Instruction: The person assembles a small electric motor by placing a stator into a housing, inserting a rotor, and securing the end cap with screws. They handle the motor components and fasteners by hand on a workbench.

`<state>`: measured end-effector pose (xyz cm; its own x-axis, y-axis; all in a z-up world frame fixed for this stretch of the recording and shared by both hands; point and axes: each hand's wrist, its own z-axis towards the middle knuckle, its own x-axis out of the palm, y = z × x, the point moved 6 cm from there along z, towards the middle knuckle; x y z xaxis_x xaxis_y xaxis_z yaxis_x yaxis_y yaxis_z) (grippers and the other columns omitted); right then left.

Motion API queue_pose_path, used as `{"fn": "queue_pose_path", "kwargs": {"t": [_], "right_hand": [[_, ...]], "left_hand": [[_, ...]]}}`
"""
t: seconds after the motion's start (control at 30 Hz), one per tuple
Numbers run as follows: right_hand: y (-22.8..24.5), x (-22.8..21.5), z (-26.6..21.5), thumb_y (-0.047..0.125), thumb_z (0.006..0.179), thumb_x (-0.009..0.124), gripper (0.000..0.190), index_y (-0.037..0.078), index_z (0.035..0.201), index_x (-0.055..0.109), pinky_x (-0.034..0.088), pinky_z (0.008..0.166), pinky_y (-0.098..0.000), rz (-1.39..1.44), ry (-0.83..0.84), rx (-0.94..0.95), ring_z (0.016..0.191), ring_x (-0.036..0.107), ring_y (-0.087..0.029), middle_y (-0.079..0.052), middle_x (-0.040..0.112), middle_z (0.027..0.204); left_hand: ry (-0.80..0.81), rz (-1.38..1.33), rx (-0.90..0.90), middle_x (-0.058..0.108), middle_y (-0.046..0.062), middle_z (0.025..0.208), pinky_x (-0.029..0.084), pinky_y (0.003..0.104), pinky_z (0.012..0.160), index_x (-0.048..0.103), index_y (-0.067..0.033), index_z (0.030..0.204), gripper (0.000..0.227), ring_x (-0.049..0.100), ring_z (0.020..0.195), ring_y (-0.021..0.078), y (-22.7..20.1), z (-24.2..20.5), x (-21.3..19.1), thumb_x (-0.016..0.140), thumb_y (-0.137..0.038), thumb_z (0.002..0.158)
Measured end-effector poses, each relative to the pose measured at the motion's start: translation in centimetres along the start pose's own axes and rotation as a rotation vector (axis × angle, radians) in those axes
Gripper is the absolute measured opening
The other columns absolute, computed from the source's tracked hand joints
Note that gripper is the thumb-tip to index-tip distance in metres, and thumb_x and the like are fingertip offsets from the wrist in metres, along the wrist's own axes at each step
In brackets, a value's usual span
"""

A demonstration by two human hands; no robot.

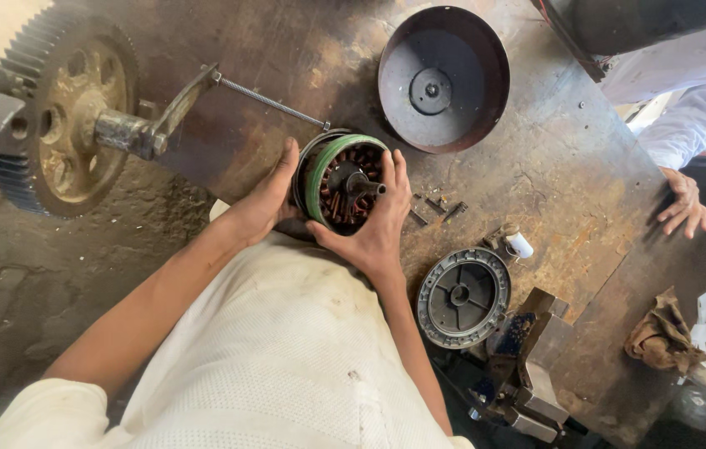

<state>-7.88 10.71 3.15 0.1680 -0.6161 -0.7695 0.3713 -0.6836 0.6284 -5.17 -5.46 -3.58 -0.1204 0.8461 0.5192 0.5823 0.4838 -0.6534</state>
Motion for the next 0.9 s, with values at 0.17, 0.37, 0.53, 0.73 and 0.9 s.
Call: {"fn": "queue_pose_path", "kwargs": {"t": [0.17,0.37,0.53,0.73,0.9], "right_hand": [[0.0,0.6,1.2,0.052,0.057,0.099,0.141,0.005,0.161,0.016,0.023,0.121,-0.0589,-0.063,0.065,0.035,0.152,0.023,-0.047,-0.026,0.02,0.166],[0.4,0.5,1.4,0.053,0.056,0.098,0.142,0.005,0.161,0.015,0.026,0.12,-0.0592,-0.093,0.104,0.074,0.151,0.025,-0.046,-0.024,0.019,0.166],[0.4,1.3,1.4,0.06,0.055,0.1,0.146,0.006,0.16,0.013,0.024,0.118,-0.0602,-0.182,0.124,0.133,0.148,0.022,-0.049,-0.029,0.017,0.163],[-0.8,0.3,0.8,0.052,0.051,0.103,0.154,0.004,0.161,0.007,0.024,0.121,-0.0581,-0.013,0.172,0.09,0.151,0.022,-0.049,-0.032,0.015,0.163],[-1.0,0.6,0.3,0.046,0.053,0.103,0.148,0.005,0.162,0.011,0.029,0.122,-0.0552,-0.018,0.107,0.076,0.149,0.029,-0.047,-0.03,0.023,0.162]], "left_hand": [[-0.105,0.187,0.046,0.059,0.013,0.138,0.053,0.041,0.101,0.043,-0.0079,0.148,0.083,0.059,0.124,0.0202,-0.4,0.3,-1.2,0.045,-0.069,0.091],[-0.179,0.499,0.23,0.061,0.021,0.135,0.054,0.039,0.098,0.041,0.0002,0.149,0.085,0.063,0.121,0.0261,-1.0,1.1,-2.2,0.072,-0.052,0.09],[-0.225,0.557,0.203,0.056,0.027,0.14,0.055,0.038,0.095,0.037,-0.0011,0.154,0.084,0.062,0.125,0.0306,-1.4,1.0,-2.5,0.07,-0.048,0.092],[-0.243,0.579,0.158,0.066,0.027,0.131,0.057,0.039,0.092,0.039,-0.0059,0.154,0.081,0.07,0.119,0.0303,-2.2,0.9,-2.2,0.067,-0.048,0.091],[-0.307,0.73,0.264,0.06,0.025,0.138,0.057,0.041,0.091,0.044,-0.0053,0.151,0.068,0.067,0.119,0.0327,-2.5,0.7,-2.1,0.064,-0.044,0.098]]}}
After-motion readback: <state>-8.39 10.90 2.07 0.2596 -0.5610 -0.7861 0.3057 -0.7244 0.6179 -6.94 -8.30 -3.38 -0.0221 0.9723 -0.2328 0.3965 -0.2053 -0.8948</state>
